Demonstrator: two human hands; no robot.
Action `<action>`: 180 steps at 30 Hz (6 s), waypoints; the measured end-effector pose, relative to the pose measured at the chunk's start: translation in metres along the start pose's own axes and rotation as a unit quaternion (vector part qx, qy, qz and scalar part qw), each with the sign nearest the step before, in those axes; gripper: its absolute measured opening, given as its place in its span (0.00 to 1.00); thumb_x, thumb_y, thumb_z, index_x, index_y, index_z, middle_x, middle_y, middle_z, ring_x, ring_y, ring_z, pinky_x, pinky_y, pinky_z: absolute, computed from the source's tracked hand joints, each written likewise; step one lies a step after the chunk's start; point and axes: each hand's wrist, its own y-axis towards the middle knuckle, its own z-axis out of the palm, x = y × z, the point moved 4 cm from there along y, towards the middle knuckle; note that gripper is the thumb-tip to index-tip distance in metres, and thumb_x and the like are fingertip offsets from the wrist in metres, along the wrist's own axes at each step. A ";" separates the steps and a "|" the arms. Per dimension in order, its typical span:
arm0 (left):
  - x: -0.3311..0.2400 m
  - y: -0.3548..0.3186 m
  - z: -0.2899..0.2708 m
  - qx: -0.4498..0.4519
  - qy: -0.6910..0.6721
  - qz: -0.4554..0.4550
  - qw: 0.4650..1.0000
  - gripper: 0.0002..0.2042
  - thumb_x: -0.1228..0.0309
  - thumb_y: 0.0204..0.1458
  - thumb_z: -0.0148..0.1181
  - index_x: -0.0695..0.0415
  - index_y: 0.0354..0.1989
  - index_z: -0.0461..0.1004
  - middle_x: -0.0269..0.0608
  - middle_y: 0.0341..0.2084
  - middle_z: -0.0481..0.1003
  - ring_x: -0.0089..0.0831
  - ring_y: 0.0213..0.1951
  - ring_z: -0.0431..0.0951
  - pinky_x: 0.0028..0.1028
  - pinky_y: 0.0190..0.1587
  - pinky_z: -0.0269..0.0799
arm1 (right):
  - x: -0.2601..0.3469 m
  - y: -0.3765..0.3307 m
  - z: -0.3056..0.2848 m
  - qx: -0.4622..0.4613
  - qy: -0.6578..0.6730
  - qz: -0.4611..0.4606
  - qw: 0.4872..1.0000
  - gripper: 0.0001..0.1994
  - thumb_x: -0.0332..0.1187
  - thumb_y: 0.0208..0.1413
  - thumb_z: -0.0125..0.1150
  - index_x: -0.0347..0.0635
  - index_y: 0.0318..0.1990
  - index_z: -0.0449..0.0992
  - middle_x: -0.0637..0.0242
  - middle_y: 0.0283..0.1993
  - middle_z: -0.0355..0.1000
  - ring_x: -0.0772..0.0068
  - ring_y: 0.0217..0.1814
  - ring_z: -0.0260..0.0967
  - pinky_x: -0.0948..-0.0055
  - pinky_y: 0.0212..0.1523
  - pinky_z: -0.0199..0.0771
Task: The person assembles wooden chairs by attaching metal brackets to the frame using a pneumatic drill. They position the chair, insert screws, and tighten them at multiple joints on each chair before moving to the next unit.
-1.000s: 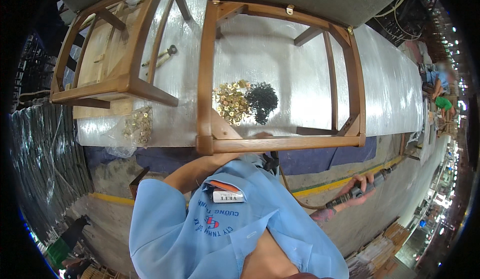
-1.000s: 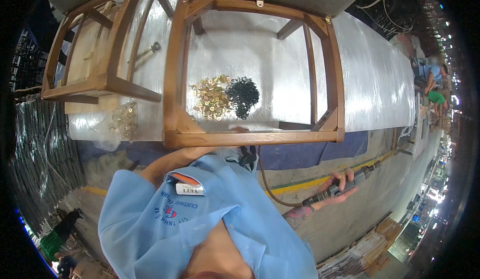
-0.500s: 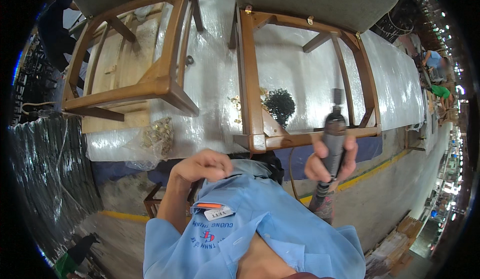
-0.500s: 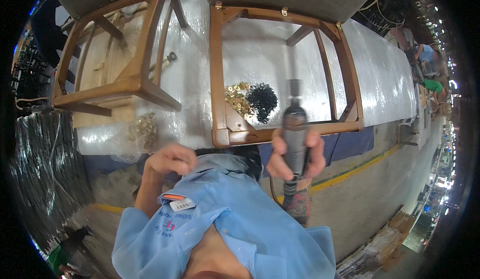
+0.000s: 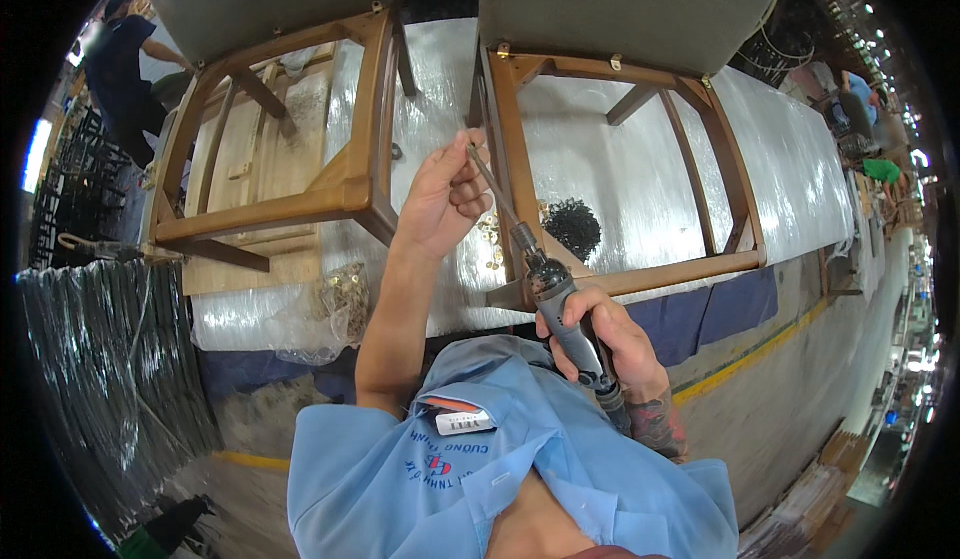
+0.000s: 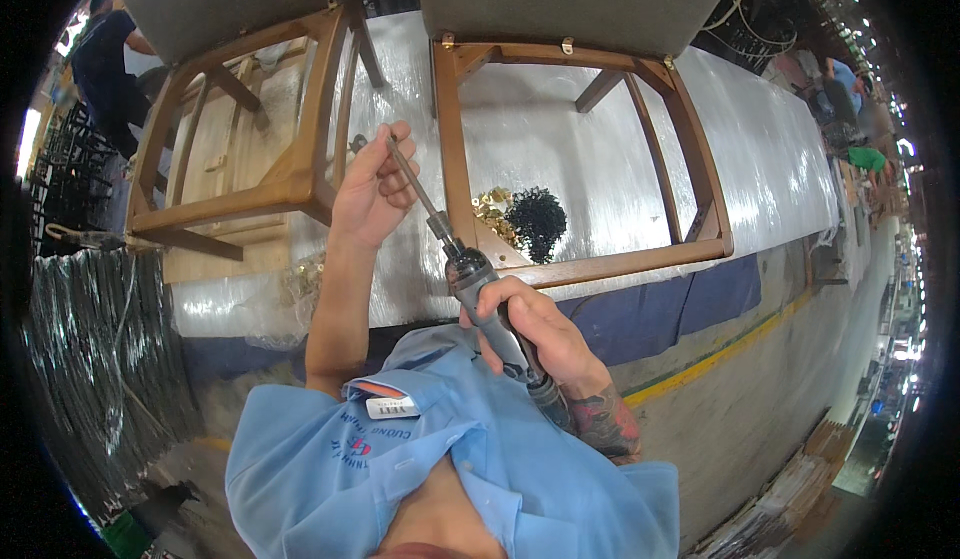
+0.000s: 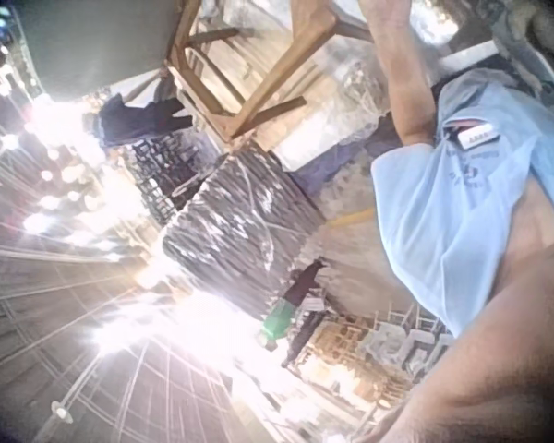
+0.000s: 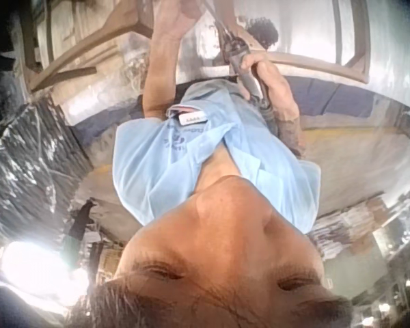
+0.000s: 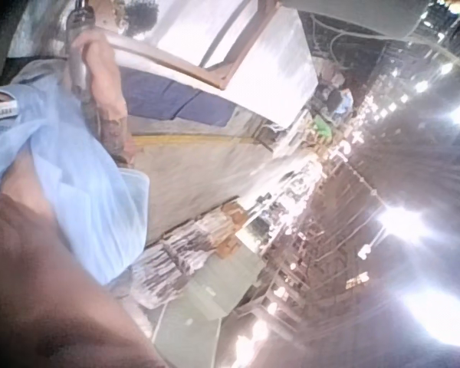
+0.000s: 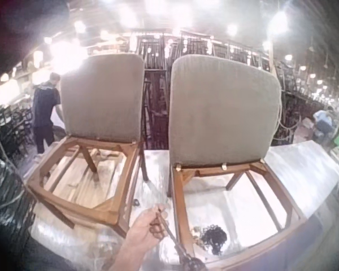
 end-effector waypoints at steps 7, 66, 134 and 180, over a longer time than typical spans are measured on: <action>-0.001 0.009 0.000 0.008 0.016 -0.006 1.000 0.11 0.60 0.62 0.55 0.54 0.43 0.71 0.17 0.16 0.51 0.10 0.16 0.50 0.14 0.17 0.47 | 0.003 0.000 -0.002 -0.021 0.003 0.016 1.000 0.18 0.45 0.70 0.37 0.40 0.49 0.65 0.55 0.46 0.66 0.74 0.28 0.68 0.76 0.31 0.68; -0.033 0.176 -0.077 -0.261 0.587 0.101 0.760 0.30 0.47 0.47 0.59 0.71 0.21 0.76 0.39 0.17 0.72 0.25 0.19 0.69 0.28 0.19 0.58 | 0.058 0.136 -0.048 -0.209 -0.209 0.022 0.955 0.15 0.46 0.70 0.39 0.49 0.49 0.69 0.67 0.36 0.68 0.84 0.21 0.68 0.86 0.20 0.67; 0.012 0.114 0.086 -0.168 0.115 0.079 0.976 0.16 0.77 0.62 0.49 0.73 0.56 0.62 0.54 0.54 0.69 0.41 0.57 0.71 0.35 0.60 0.72 | 0.071 -0.023 -0.123 0.019 0.330 -0.002 0.944 0.13 0.48 0.69 0.38 0.51 0.46 0.64 0.52 0.48 0.64 0.69 0.21 0.66 0.73 0.18 0.66; 0.274 0.317 0.099 -0.312 0.446 0.000 0.839 0.31 0.41 0.46 0.66 0.64 0.32 0.70 0.35 0.24 0.67 0.25 0.22 0.65 0.30 0.21 0.62 | 0.207 -0.070 -0.286 -0.192 -0.083 -0.087 0.974 0.14 0.43 0.68 0.40 0.45 0.40 0.67 0.62 0.34 0.69 0.78 0.16 0.68 0.84 0.15 0.64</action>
